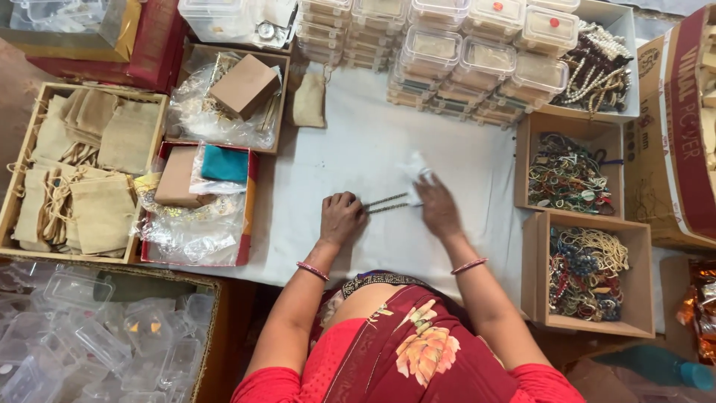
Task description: The person is sorting, inspecting, and placing pieces of jewelry into small plastic boxes and bags at a workspace.
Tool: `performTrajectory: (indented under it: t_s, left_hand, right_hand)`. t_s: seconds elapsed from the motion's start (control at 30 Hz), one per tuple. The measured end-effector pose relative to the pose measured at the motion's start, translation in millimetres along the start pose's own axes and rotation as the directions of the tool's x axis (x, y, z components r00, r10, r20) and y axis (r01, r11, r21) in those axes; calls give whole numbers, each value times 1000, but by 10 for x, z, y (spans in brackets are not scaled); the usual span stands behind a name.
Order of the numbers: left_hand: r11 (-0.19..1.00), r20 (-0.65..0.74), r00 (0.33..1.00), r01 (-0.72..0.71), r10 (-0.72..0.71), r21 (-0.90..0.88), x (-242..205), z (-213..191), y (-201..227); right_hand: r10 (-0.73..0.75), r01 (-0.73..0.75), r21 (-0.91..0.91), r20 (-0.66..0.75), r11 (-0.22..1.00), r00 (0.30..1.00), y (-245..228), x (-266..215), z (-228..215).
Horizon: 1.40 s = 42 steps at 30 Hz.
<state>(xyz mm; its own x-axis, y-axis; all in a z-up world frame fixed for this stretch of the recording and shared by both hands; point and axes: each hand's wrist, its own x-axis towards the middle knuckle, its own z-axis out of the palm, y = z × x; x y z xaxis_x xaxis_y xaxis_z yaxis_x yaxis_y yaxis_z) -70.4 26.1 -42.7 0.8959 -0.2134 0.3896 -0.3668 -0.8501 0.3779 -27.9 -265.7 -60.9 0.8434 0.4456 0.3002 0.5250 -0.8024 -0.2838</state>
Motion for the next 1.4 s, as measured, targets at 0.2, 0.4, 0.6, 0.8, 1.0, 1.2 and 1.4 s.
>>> performTrajectory:
  t_s: [0.2,0.4,0.6,0.8,1.0,1.2,1.4]
  left_hand:
    - [973,175,957,232,-230,11,178,54,27]
    - [989,262,957,142,-125,-47,388,385,88]
    - [-13,404,898,408,-175,-913,640,100,270]
    - [673,565,773,583,-289,-454,678,-346,281]
    - [-150,521,832,499,-193,-853,727,-227,311]
    - [259,125,970,178,-209,-949,896,-392,354]
    - [293,646,758,641,-94,-710,772,-261,354]
  right_hand:
    - [386,-396,-324,-98,859,917,308,30,-366]
    - [254,-250,65,-78,966,964,-251,259,-325]
    - [323,-571,620,474,538,819,-489,412,-242]
    - [40,-58,758,43,649,998,-528,529,-531]
    - [254,-326,920,269,217,929,-418,423,-171]
    - [209,-461,608,440,646,873,-739,497,-547]
    - [155,-220,787,159,577,975,-592,587,-607]
